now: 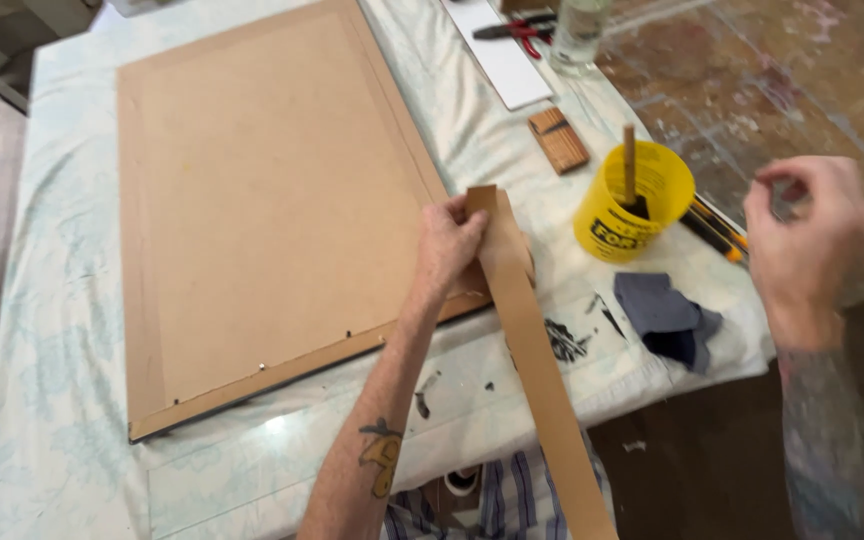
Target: Applying brown adhesive tape to the back of a wooden picture frame and smoothing it down using hands, a brush, and a sponge.
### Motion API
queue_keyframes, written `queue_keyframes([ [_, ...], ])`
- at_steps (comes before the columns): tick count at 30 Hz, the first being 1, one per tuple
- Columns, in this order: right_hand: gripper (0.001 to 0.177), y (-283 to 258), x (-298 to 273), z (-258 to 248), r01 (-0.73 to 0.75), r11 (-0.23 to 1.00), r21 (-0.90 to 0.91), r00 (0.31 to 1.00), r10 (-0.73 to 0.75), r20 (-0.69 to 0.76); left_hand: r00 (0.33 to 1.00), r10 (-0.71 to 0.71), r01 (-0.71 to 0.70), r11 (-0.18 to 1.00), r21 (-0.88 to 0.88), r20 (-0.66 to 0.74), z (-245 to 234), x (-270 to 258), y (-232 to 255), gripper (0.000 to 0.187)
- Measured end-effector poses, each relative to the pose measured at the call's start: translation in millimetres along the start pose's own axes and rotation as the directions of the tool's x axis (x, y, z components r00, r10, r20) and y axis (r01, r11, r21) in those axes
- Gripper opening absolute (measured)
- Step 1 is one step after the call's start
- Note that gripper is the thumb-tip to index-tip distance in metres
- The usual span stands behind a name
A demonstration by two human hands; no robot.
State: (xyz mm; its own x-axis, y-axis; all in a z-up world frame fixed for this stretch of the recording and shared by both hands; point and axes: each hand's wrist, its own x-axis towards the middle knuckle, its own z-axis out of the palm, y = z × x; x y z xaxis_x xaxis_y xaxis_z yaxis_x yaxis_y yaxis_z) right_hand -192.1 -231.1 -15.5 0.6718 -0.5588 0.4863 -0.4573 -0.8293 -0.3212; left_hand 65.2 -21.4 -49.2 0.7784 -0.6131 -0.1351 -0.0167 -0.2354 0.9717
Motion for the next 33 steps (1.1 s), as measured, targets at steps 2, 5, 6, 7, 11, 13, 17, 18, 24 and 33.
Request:
queue_keyframes([
  [2,0.012,-39.6,-3.2,-1.2,0.276,0.957,0.085,0.915,-0.234,-0.328,1.0,-0.018,0.02,0.996,0.091,-0.018,-2.0,2.4,-4.8,0.024],
  [5,0.032,-103.9,7.4,15.0,0.547,0.772,0.324,0.806,-0.59,0.044,1.0,-0.004,0.003,0.996,0.093,0.018,4.1,1.4,-12.5,0.029],
  [6,0.048,-115.3,14.2,26.7,0.508,0.81,0.292,0.785,-0.575,0.232,1.0,0.016,-0.016,0.999,0.044,0.006,3.7,5.9,-18.4,0.029],
  [7,0.064,-127.7,21.0,38.2,0.475,0.845,0.247,0.739,-0.535,0.41,0.999,0.035,-0.035,0.999,-0.003,-0.006,2.5,10.5,-24.1,0.032],
  [11,0.064,-127.5,32.8,67.4,0.33,0.901,0.282,0.701,-0.434,0.566,1.0,0.006,-0.007,0.999,-0.053,-0.029,-19.4,-9.9,-18.2,0.028],
  [13,0.053,-135.9,39.7,58.0,0.213,0.91,0.355,0.674,-0.4,0.621,0.998,-0.047,0.029,0.953,-0.301,-0.051,-29.4,-28.6,-4.4,0.03],
  [17,0.047,-133.1,46.8,67.5,0.082,0.927,0.367,0.642,-0.331,0.692,0.998,-0.034,0.01,0.895,-0.446,-0.046,-61.4,-73.1,19.3,0.038],
  [18,0.047,-131.2,47.0,72.9,0.156,0.928,0.339,0.635,-0.357,0.685,0.998,-0.022,-0.008,0.876,-0.482,-0.057,-68.7,-82.7,22.2,0.033],
  [24,0.033,-142.9,63.5,62.8,0.482,0.876,0.01,0.644,-0.362,0.674,0.995,0.0,-0.052,0.848,-0.528,-0.098,-103.5,-127.3,29.8,0.025],
  [33,0.026,-105.9,133.0,172.1,0.672,0.678,-0.298,0.618,-0.291,0.731,0.987,-0.04,-0.068,0.776,-0.628,-0.156,-118.4,-147.3,19.9,0.025],
])
